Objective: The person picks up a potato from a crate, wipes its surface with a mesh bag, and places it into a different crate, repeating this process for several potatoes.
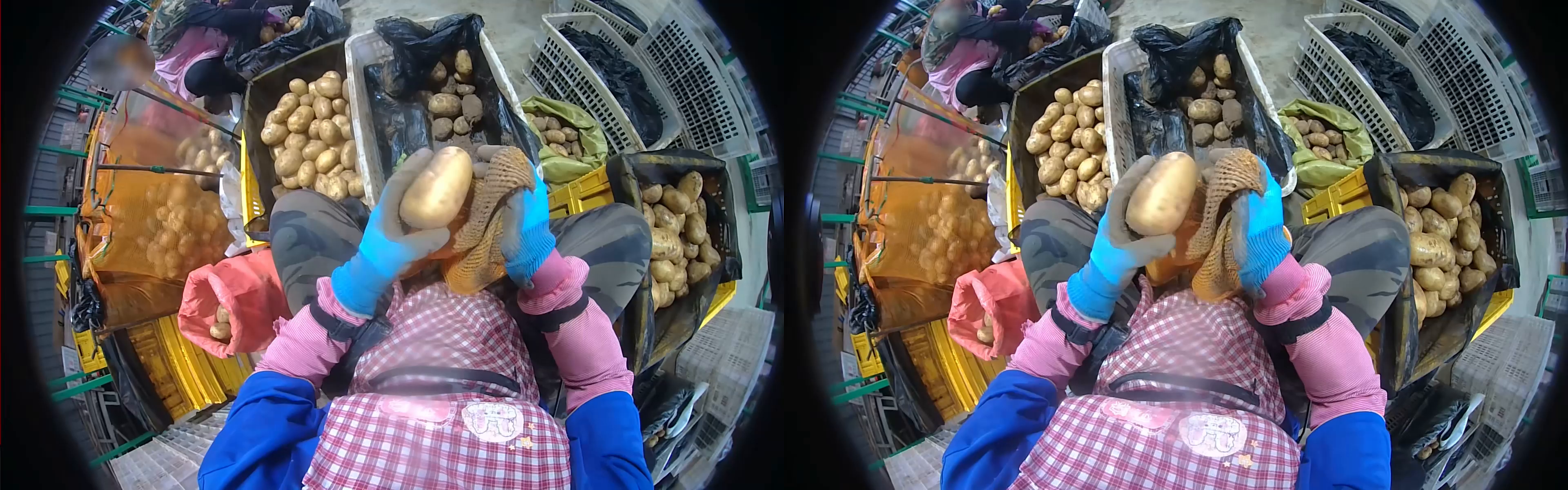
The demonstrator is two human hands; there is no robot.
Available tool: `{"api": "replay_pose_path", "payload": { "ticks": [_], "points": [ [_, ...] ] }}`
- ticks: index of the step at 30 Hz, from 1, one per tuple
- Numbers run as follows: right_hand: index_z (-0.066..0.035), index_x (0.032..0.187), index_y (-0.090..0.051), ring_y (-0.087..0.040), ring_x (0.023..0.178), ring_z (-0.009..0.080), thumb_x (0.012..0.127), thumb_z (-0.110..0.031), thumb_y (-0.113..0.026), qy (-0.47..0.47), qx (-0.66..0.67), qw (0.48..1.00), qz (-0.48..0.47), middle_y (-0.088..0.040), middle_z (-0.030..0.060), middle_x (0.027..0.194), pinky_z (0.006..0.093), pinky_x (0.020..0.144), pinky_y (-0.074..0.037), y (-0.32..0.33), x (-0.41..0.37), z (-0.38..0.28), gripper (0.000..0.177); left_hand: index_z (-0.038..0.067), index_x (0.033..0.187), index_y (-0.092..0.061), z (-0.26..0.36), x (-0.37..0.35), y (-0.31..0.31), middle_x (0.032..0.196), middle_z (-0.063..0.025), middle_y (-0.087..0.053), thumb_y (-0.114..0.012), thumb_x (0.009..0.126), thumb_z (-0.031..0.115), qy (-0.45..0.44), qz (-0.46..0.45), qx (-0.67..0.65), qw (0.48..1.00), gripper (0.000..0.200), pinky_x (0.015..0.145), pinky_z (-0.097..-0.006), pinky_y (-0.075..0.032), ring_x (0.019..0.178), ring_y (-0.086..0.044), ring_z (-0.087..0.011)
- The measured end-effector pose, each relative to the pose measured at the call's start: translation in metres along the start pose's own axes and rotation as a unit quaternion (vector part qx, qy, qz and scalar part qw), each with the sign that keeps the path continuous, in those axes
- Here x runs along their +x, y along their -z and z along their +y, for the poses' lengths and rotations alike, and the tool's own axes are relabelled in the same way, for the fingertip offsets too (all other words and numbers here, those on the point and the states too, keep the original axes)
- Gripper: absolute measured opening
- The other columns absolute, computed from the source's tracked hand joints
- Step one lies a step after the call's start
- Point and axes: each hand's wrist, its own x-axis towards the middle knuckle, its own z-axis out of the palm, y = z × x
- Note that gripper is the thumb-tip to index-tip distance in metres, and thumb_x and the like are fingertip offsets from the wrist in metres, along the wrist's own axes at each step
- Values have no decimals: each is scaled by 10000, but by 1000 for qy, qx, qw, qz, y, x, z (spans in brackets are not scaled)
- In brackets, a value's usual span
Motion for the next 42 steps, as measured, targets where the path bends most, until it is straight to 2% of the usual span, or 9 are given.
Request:
{"api": "replay_pose_path", "payload": {
  "ticks": [4,6,8,17,26,33,34,38,42],
  "points": [
    [-12,1383,-484,-626,1147,223,1015,-287,-509,22,8,995,-97,-641,126,1238,359,997,-513,-8,-7,5,460,9,1387,-527,-1,2,14,1391,-187,-532,-710,707,3,-159,17,406,900,704,1099,-417,-419,1261,-538,-308],
    [-4,1399,-475,-616,1171,227,1030,-285,-482,66,-118,984,-117,-629,140,1266,364,1025,-499,-12,-11,0,463,0,1413,-491,-1,1,16,1435,-187,-493,-707,724,12,-154,7,363,919,722,1124,-413,-389,1312,-499,-307],
    [15,1384,-496,-613,1176,227,1043,-229,-461,-20,-36,997,-60,-618,161,1293,362,1029,-496,-18,-10,-1,421,-7,1438,-452,-1,1,13,1472,-184,-459,-721,728,23,-125,7,310,942,760,1148,-407,-359,1362,-454,-302],
    [32,1241,-583,-653,1068,225,972,24,-458,102,-22,994,35,-659,138,1184,363,976,-528,-2,-5,18,297,5,1491,-362,4,-2,-3,1506,-154,-410,-858,688,100,35,-58,123,990,948,1183,-382,-279,1430,-359,-254],
    [28,1233,-585,-653,1051,224,998,-77,-473,69,-37,997,20,-658,153,1154,353,928,-545,-6,-11,2,281,24,1373,-485,0,-14,0,1372,-148,-516,-824,740,55,-80,-40,94,992,719,1106,-393,-392,1296,-506,-275],
    [21,1225,-593,-639,1054,180,919,-1,-512,144,-223,957,-117,-659,108,1138,323,936,-524,-9,-20,17,317,16,1296,-533,-8,-25,-8,1303,-127,-546,-741,819,18,-50,13,27,998,521,1026,-348,-455,1204,-545,-210],
    [35,1198,-596,-620,1078,164,708,117,-464,123,-193,969,-95,-660,84,1116,303,968,-490,-11,-22,16,514,15,1305,-519,-12,-26,-9,1327,-129,-538,-703,863,48,-51,22,30,998,480,1032,-351,-460,1223,-535,-205],
    [12,1191,-606,-629,1062,167,685,87,-655,239,-335,908,-84,-675,97,1102,312,927,-511,-19,-35,17,513,13,1261,-532,-14,-17,-14,1282,-139,-572,-563,983,165,94,112,-133,980,318,954,-329,-512,1171,-563,-190],
    [2,1176,-610,-641,1047,182,666,28,-768,393,-475,778,-122,-680,116,1106,321,905,-527,-13,-30,9,535,14,1263,-537,-4,-17,-15,1241,-141,-592,-537,1005,232,91,94,46,990,338,917,-326,-523,1108,-593,-188]
  ]
}}
